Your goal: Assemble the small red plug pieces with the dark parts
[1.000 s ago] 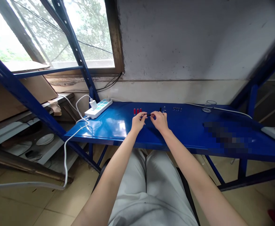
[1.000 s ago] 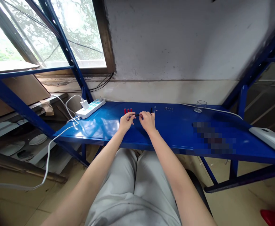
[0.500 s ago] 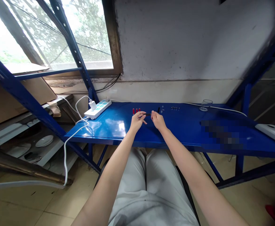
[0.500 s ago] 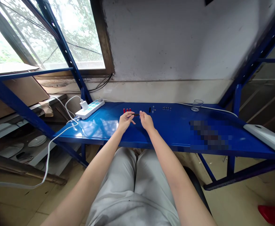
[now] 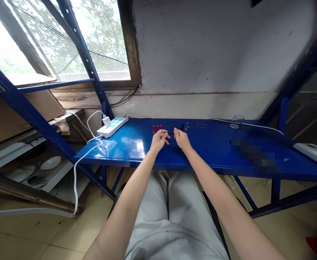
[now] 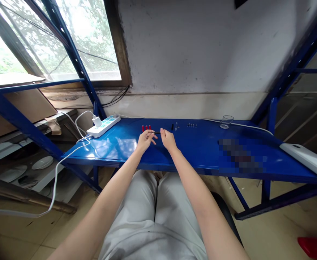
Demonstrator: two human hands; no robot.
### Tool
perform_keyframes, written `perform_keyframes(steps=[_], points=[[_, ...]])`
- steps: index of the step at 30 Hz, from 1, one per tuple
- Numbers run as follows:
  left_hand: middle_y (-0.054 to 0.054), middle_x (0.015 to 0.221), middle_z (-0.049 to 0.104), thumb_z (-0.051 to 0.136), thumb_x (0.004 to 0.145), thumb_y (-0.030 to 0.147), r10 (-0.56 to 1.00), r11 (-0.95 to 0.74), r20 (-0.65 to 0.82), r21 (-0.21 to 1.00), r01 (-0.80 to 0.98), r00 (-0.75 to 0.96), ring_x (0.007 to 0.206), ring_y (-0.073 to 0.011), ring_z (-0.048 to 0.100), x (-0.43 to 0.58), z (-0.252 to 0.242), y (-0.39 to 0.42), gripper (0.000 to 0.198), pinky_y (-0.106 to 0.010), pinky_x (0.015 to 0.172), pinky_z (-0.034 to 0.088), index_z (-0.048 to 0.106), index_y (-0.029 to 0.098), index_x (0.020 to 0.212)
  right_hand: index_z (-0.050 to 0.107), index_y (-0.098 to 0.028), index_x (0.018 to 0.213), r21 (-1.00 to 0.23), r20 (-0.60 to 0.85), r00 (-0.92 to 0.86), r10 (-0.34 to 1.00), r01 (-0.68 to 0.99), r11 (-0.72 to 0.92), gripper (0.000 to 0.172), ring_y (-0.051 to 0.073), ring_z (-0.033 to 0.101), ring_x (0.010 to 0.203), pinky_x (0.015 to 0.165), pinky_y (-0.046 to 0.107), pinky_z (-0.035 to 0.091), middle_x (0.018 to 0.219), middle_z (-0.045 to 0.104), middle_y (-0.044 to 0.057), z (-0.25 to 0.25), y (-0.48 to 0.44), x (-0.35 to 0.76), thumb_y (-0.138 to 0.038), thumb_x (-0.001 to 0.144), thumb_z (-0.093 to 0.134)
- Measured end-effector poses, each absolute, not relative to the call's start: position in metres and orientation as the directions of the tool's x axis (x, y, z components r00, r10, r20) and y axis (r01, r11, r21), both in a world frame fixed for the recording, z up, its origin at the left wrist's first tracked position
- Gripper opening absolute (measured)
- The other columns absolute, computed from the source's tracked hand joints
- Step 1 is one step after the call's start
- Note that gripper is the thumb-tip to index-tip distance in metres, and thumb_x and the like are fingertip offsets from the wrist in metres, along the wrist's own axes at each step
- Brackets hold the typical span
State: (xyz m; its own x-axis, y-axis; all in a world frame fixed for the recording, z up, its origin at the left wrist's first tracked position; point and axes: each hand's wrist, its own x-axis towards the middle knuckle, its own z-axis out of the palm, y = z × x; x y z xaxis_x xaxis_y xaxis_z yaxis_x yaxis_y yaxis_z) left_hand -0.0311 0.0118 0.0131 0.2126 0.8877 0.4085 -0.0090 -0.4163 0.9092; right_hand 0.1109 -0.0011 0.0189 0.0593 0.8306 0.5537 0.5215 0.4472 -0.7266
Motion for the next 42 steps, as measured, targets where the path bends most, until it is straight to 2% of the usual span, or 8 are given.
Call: perform_keyframes(steps=[6, 10, 15, 23, 29, 42], points=[[0.004, 0.061, 0.054, 0.043, 0.087, 0.038, 0.872, -0.468, 0.448, 0.882, 0.062, 0.199, 0.039, -0.0062, 0.051, -0.031, 0.007, 0.014, 0.020, -0.018, 0.043, 0.042, 0.046, 0.018, 0.084, 0.041, -0.021, 0.056, -0.734, 0.551, 0.056, 0.833, 0.509, 0.450, 0.052, 0.014, 0.047, 0.051, 0.055, 0.027, 0.034, 0.052, 0.049, 0.001, 0.019, -0.002, 0.108, -0.059, 0.088, 0.025], [0.005, 0.060, 0.049, 0.038, 0.089, 0.040, 0.875, -0.472, 0.450, 0.875, 0.109, 0.178, 0.038, -0.0046, 0.047, -0.030, 0.008, 0.011, 0.026, -0.018, 0.041, 0.038, 0.044, 0.019, 0.077, 0.041, -0.021, 0.055, -0.729, 0.551, 0.037, 0.834, 0.509, 0.459, 0.053, 0.014, 0.047, 0.051, 0.054, 0.027, 0.034, 0.053, 0.049, 0.002, 0.020, -0.003, 0.106, -0.059, 0.088, 0.025], [0.005, 0.057, 0.045, 0.032, 0.091, 0.043, 0.889, -0.452, 0.433, 0.882, 0.133, 0.147, 0.037, -0.0045, 0.043, -0.029, 0.010, 0.007, 0.036, -0.019, 0.042, 0.036, 0.039, 0.018, 0.067, 0.041, -0.021, 0.055, -0.730, 0.550, 0.030, 0.835, 0.503, 0.463, 0.053, 0.015, 0.047, 0.051, 0.054, 0.028, 0.034, 0.052, 0.049, 0.002, 0.020, -0.004, 0.104, -0.060, 0.088, 0.025], [0.004, 0.053, 0.043, 0.027, 0.091, 0.047, 0.928, -0.372, 0.363, 0.907, 0.198, 0.079, 0.036, -0.0053, 0.042, -0.026, 0.011, 0.007, 0.043, -0.020, 0.041, 0.035, 0.038, 0.018, 0.062, 0.041, -0.021, 0.055, -0.731, 0.549, 0.027, 0.835, 0.501, 0.464, 0.053, 0.014, 0.047, 0.051, 0.055, 0.027, 0.034, 0.052, 0.049, 0.001, 0.019, -0.004, 0.102, -0.059, 0.088, 0.025], [0.005, 0.051, 0.040, 0.032, 0.088, 0.051, 0.955, -0.291, 0.283, 0.951, 0.108, 0.086, 0.033, -0.0051, 0.040, -0.026, 0.017, 0.006, 0.043, -0.020, 0.037, 0.032, 0.037, 0.018, 0.061, 0.040, -0.021, 0.054, -0.740, 0.534, 0.023, 0.845, 0.497, 0.454, 0.053, 0.014, 0.046, 0.051, 0.054, 0.027, 0.034, 0.051, 0.048, 0.001, 0.021, -0.006, 0.101, -0.059, 0.088, 0.025], [0.005, 0.046, 0.040, 0.037, 0.087, 0.052, 0.960, -0.261, 0.259, 0.965, 0.004, 0.108, 0.031, -0.0044, 0.038, -0.028, 0.015, 0.011, 0.045, -0.019, 0.036, 0.031, 0.036, 0.018, 0.057, 0.040, -0.022, 0.057, -0.737, 0.525, -0.003, 0.851, 0.499, 0.456, 0.052, 0.014, 0.045, 0.051, 0.054, 0.027, 0.033, 0.053, 0.048, 0.001, 0.023, -0.007, 0.103, -0.060, 0.088, 0.025]])
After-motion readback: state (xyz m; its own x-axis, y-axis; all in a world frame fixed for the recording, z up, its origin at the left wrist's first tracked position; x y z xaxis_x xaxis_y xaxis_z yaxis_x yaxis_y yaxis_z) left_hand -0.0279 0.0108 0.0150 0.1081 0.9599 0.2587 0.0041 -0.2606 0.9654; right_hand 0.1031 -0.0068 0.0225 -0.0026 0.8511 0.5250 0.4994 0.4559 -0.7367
